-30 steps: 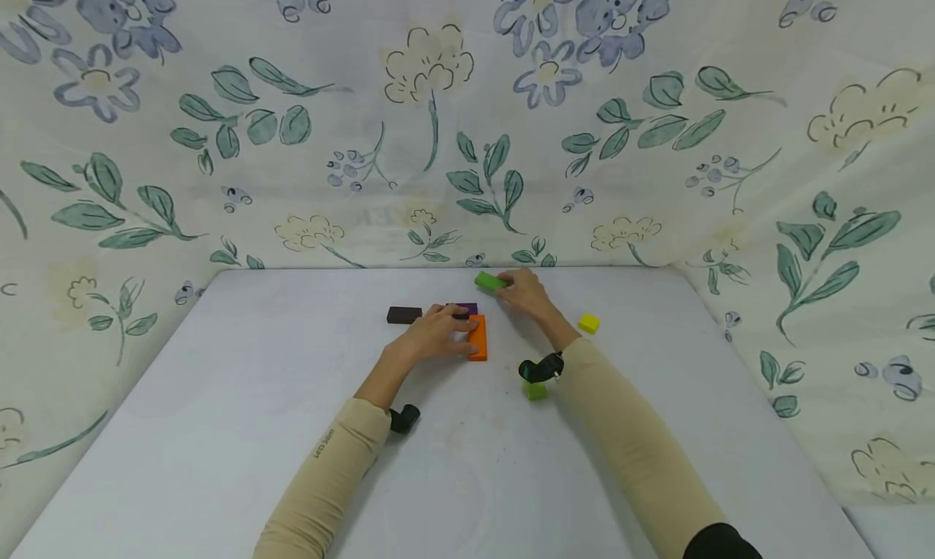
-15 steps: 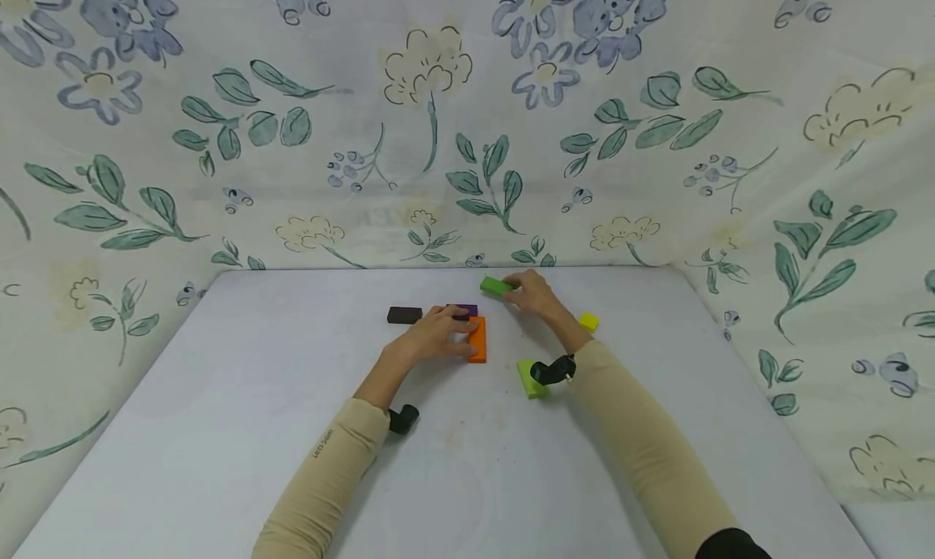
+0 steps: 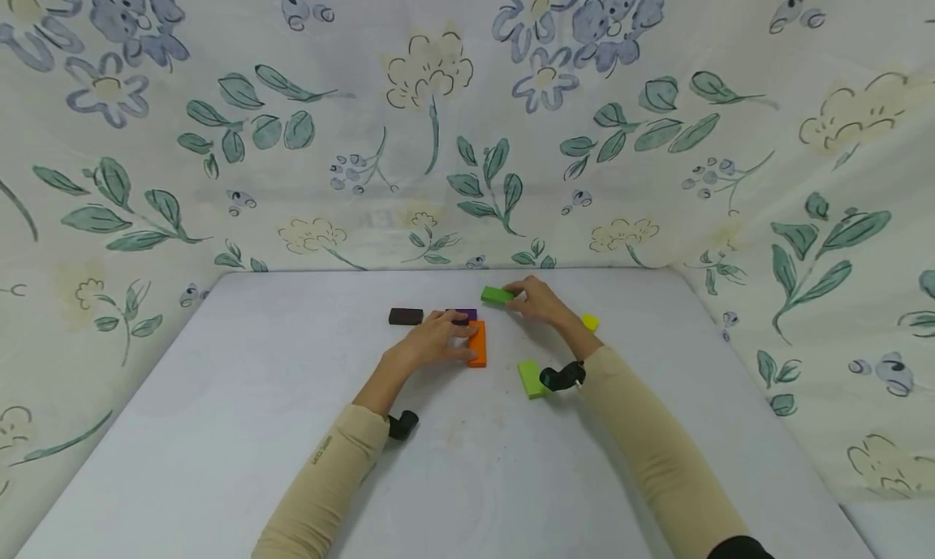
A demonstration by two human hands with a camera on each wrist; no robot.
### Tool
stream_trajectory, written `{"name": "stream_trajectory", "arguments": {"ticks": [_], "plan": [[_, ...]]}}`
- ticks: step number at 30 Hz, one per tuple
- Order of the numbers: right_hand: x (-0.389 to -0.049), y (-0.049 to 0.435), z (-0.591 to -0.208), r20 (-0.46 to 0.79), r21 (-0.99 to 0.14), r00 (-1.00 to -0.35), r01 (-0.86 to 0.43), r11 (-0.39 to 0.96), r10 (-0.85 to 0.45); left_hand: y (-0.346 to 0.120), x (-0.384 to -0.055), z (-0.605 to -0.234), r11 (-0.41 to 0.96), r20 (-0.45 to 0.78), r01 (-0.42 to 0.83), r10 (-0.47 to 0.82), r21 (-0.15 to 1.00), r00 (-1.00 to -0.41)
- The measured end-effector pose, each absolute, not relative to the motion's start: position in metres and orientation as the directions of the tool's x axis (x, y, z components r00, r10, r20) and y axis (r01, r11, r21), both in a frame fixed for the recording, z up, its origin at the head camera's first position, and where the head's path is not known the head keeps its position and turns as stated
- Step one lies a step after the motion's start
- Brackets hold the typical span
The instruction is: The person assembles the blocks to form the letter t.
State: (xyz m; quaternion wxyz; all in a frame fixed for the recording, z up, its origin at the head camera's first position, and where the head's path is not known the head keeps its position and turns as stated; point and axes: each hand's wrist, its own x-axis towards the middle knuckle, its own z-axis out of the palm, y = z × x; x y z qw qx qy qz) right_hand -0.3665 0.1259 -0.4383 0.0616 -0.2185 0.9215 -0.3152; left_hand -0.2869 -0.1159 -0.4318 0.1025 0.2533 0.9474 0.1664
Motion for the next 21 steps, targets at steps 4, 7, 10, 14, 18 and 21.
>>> {"name": "stream_trajectory", "arguments": {"ticks": [4, 7, 10, 14, 18, 21], "plan": [[-0.362, 0.127, -0.437, 0.032, -0.602, -0.884, -0.390, 0.696, -0.467, -0.115, -0.284, -0.432, 0.823, -0.109, 0.443, 0.507, 0.357, -0.855], [-0.359, 0.128, -0.437, 0.014, -0.603, -0.880, -0.386, 0.698, -0.475, -0.115, -0.283, -0.433, 0.831, -0.114, 0.435, 0.498, 0.345, -0.860], [-0.356, 0.128, -0.435, 0.001, -0.610, -0.874, -0.386, 0.692, -0.486, -0.115, -0.282, -0.434, 0.835, -0.111, 0.431, 0.492, 0.343, -0.864], [-0.353, 0.129, -0.431, 0.006, -0.626, -0.865, -0.395, 0.673, -0.502, -0.115, -0.281, -0.435, 0.835, -0.102, 0.431, 0.489, 0.342, -0.866], [-0.351, 0.130, -0.429, -0.007, -0.636, -0.862, -0.387, 0.668, -0.506, -0.114, -0.282, -0.437, 0.840, -0.106, 0.425, 0.483, 0.337, -0.869], [-0.350, 0.131, -0.429, -0.017, -0.639, -0.866, -0.376, 0.671, -0.500, -0.113, -0.281, -0.436, 0.842, -0.109, 0.421, 0.479, 0.336, -0.871]]}}
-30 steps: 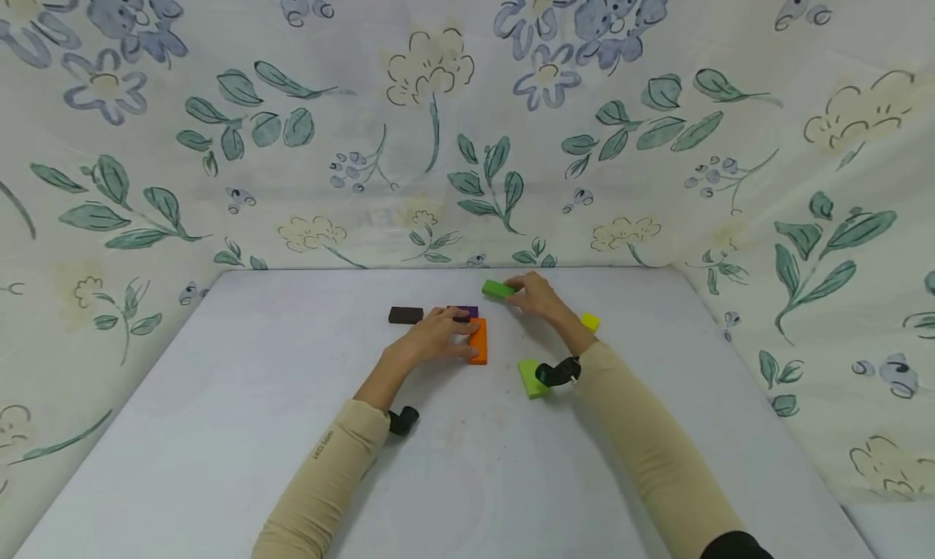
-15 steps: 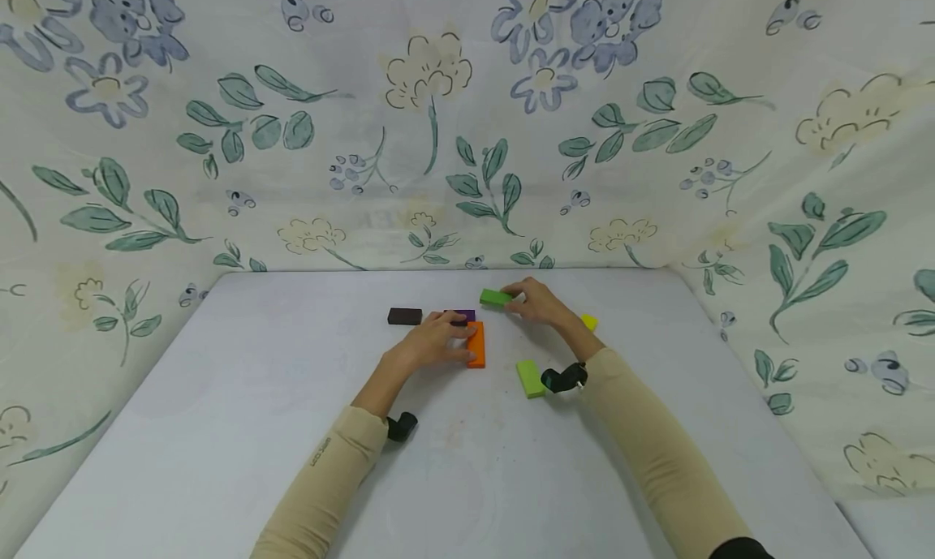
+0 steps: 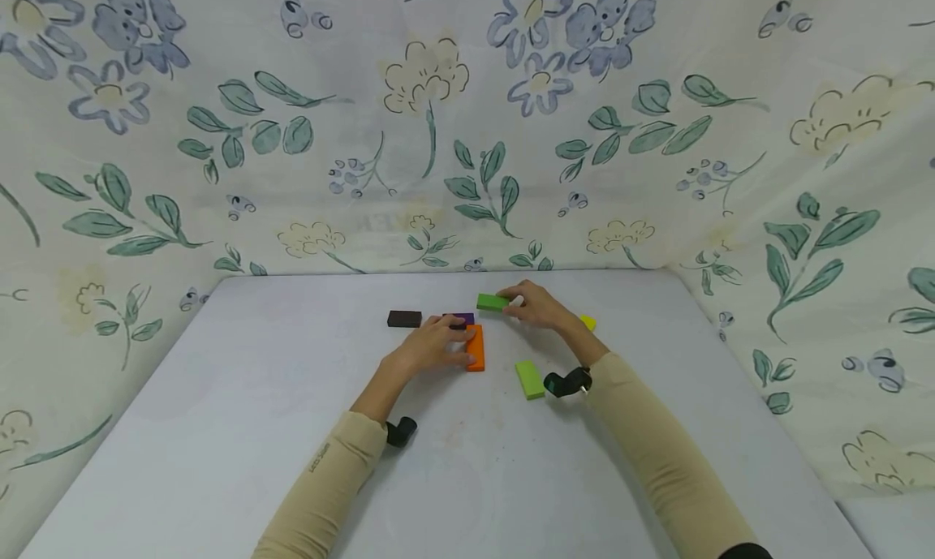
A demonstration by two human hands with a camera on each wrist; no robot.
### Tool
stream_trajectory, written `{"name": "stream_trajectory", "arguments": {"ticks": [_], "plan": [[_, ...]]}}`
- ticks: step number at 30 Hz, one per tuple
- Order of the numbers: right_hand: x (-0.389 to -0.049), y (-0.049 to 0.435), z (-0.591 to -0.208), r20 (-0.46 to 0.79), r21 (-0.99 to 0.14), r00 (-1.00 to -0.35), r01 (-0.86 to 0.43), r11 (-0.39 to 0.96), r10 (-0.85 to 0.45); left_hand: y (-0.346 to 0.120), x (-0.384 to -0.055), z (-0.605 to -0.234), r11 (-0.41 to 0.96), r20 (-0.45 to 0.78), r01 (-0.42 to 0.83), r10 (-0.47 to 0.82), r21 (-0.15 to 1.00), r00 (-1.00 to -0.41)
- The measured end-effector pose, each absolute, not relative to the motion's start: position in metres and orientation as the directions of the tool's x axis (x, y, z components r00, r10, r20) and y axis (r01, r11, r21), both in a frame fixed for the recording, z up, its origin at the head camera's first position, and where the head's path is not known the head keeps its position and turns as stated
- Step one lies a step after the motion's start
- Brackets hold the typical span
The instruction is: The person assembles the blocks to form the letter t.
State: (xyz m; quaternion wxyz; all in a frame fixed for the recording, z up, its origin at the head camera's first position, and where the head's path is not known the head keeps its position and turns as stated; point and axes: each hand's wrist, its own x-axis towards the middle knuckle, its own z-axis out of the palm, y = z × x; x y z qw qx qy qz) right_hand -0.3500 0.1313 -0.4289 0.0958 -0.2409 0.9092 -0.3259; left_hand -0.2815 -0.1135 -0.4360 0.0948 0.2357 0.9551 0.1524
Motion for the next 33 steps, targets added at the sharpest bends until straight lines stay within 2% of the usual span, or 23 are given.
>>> {"name": "stream_trajectory", "arguments": {"ticks": [8, 33], "plan": [[-0.345, 0.134, -0.430, 0.004, -0.628, -0.857, -0.403, 0.665, -0.516, -0.114, -0.281, -0.436, 0.840, -0.103, 0.426, 0.482, 0.337, -0.870], [-0.343, 0.137, -0.440, -0.048, -0.590, -0.833, -0.421, 0.689, -0.551, -0.115, -0.279, -0.432, 0.827, -0.101, 0.433, 0.495, 0.358, -0.863]]}}
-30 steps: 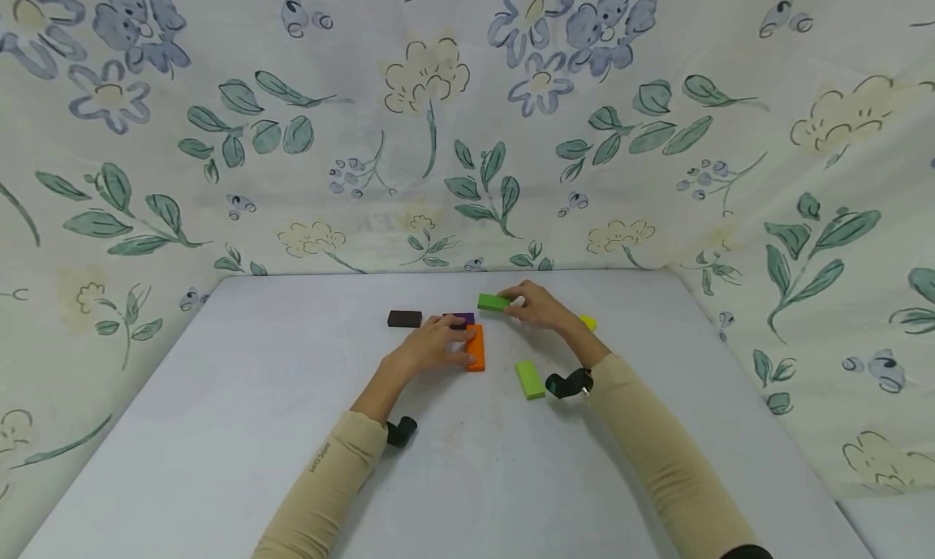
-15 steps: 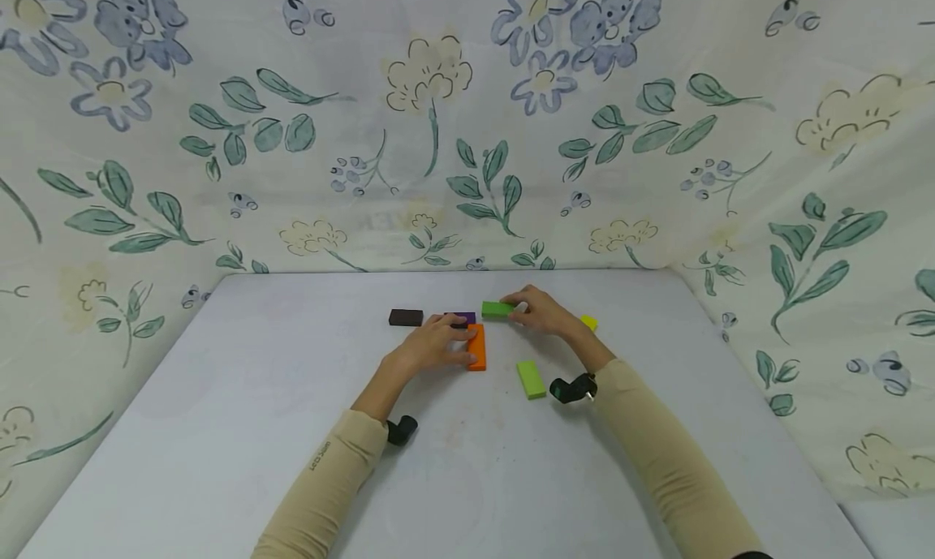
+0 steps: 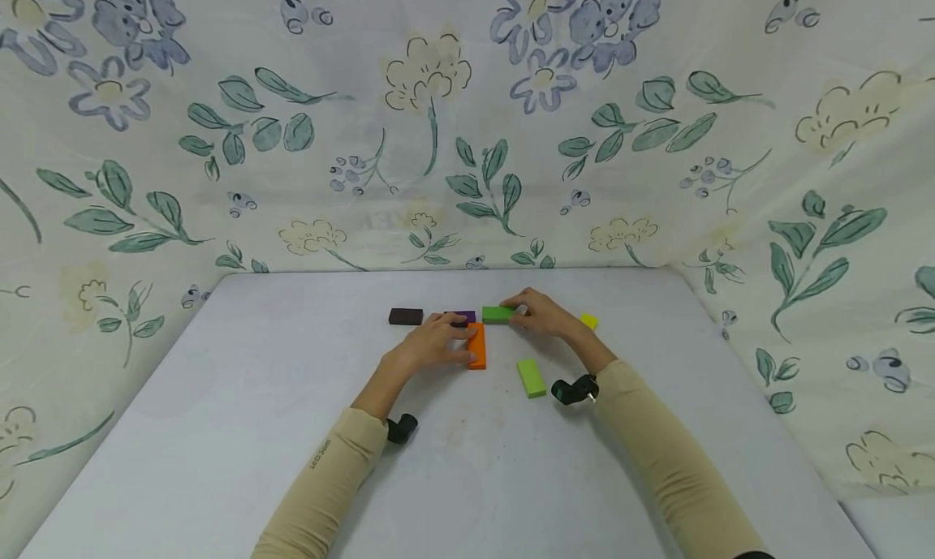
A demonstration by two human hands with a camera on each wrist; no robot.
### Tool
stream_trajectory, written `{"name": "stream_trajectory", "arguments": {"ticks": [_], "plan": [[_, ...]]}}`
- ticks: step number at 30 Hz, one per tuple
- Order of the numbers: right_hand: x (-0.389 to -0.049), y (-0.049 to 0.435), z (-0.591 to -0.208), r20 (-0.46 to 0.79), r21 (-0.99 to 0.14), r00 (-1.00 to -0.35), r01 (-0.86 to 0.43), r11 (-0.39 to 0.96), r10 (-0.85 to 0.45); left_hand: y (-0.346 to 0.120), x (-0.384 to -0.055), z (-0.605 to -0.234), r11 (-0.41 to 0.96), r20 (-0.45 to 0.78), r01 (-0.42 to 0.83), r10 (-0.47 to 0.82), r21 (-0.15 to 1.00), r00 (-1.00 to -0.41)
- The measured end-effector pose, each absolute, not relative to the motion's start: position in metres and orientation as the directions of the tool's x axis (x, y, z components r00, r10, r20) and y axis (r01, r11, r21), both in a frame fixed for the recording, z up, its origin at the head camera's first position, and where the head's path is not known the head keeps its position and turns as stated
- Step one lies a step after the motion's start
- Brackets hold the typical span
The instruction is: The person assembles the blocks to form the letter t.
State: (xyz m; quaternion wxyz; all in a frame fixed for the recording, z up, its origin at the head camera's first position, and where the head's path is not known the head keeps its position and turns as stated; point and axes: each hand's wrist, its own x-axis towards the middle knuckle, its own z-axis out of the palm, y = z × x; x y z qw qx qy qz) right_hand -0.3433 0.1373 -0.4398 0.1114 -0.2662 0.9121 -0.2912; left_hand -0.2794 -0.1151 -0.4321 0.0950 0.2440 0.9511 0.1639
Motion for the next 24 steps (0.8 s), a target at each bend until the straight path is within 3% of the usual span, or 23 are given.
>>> {"name": "stream_trajectory", "arguments": {"ticks": [24], "plan": [[-0.3455, 0.1368, -0.4477, -0.081, -0.604, -0.827, -0.404, 0.687, -0.557, -0.1148, -0.2784, -0.4312, 0.825, -0.111, 0.420, 0.491, 0.379, -0.864]]}}
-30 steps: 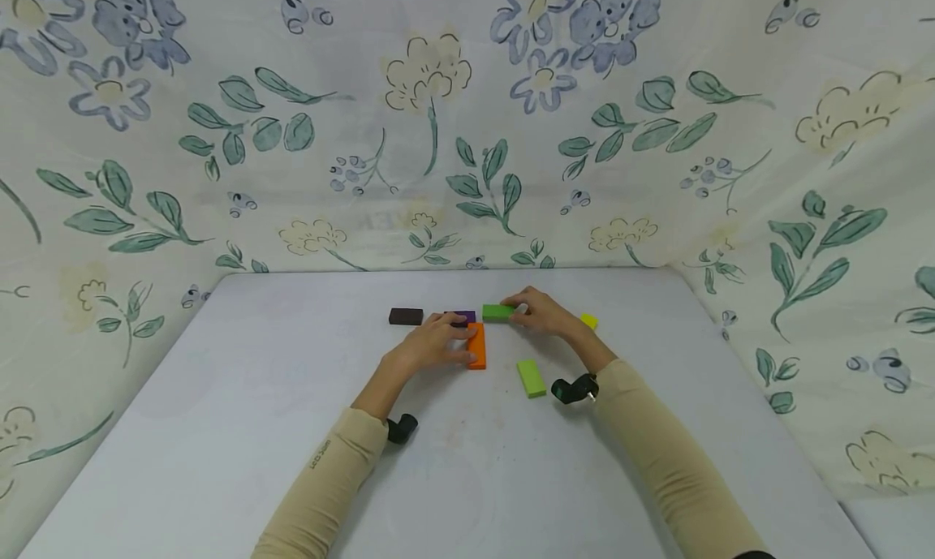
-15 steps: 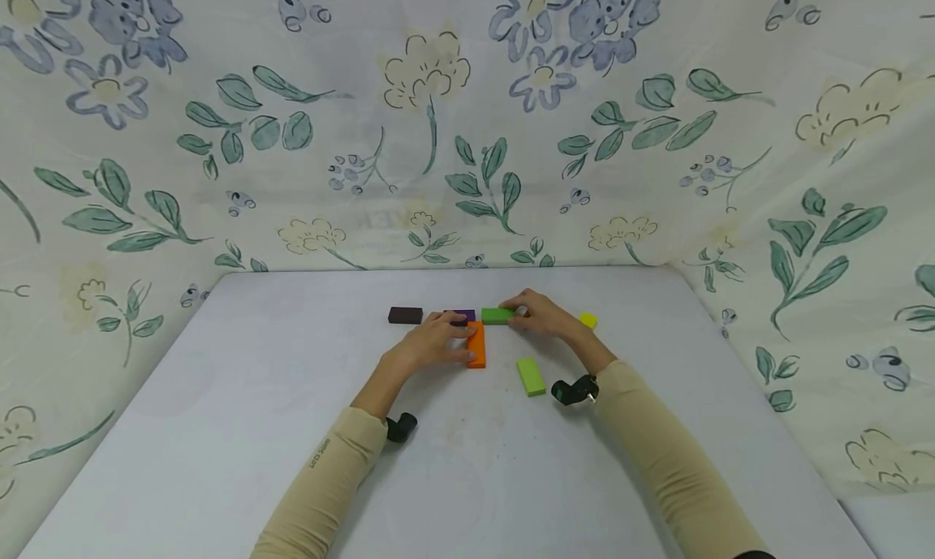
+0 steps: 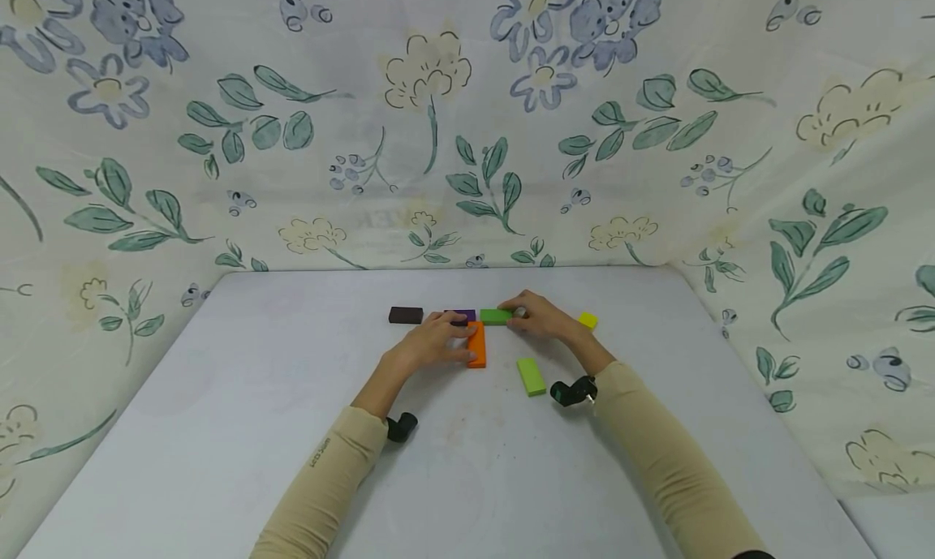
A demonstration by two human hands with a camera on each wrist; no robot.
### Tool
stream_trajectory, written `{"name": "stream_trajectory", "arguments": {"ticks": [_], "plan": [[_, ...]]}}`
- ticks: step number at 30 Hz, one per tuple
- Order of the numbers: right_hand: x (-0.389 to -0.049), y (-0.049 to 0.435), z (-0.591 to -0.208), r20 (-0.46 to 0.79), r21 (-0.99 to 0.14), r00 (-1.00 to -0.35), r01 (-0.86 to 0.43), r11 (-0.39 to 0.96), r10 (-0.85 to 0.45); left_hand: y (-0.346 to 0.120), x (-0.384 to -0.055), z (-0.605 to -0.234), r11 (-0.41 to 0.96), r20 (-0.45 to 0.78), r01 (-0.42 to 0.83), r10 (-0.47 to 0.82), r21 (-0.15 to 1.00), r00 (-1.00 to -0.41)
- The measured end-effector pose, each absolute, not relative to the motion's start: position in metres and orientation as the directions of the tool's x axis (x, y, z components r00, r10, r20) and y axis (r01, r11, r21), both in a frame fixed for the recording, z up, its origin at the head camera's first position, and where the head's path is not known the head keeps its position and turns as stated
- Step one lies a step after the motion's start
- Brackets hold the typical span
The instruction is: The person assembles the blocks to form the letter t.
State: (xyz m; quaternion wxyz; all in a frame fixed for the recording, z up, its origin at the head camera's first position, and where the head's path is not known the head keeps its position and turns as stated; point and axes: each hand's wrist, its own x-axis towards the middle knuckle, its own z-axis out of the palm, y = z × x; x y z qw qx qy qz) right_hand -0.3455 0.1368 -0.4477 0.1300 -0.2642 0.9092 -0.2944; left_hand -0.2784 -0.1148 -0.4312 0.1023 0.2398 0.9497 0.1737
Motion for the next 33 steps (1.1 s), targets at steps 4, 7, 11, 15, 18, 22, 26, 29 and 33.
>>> {"name": "stream_trajectory", "arguments": {"ticks": [4, 7, 11, 15, 18, 22, 26, 29, 33], "plan": [[-0.3469, 0.1365, -0.4482, -0.081, -0.604, -0.823, -0.408, 0.685, -0.562, -0.1142, -0.2785, -0.4310, 0.824, -0.112, 0.418, 0.490, 0.383, -0.864], [-0.3465, 0.1356, -0.4479, -0.085, -0.606, -0.822, -0.406, 0.683, -0.564, -0.1142, -0.2786, -0.4310, 0.822, -0.109, 0.423, 0.494, 0.382, -0.862], [-0.3446, 0.1341, -0.4463, -0.094, -0.615, -0.825, -0.392, 0.684, -0.558, -0.1146, -0.2788, -0.4319, 0.824, -0.115, 0.421, 0.493, 0.378, -0.862], [-0.3441, 0.1330, -0.4462, -0.095, -0.618, -0.831, -0.382, 0.687, -0.548, -0.1145, -0.2784, -0.4314, 0.828, -0.118, 0.413, 0.486, 0.380, -0.866], [-0.3448, 0.1316, -0.4471, -0.092, -0.615, -0.832, -0.385, 0.688, -0.547, -0.1141, -0.2781, -0.4304, 0.827, -0.118, 0.411, 0.486, 0.384, -0.866], [-0.3453, 0.1292, -0.4473, -0.093, -0.617, -0.836, -0.378, 0.690, -0.541, -0.1141, -0.2779, -0.4290, 0.820, -0.120, 0.413, 0.492, 0.395, -0.862], [-0.3446, 0.1276, -0.4461, -0.092, -0.616, -0.837, -0.378, 0.691, -0.540, -0.1147, -0.2788, -0.4286, 0.816, -0.118, 0.417, 0.497, 0.400, -0.860], [-0.3435, 0.1274, -0.4455, -0.089, -0.612, -0.834, -0.386, 0.690, -0.545, -0.1151, -0.2795, -0.4287, 0.815, -0.117, 0.421, 0.500, 0.398, -0.858], [-0.3431, 0.1277, -0.4465, -0.086, -0.612, -0.832, -0.390, 0.688, -0.548, -0.1155, -0.2801, -0.4295, 0.817, -0.121, 0.420, 0.500, 0.396, -0.858]]}}
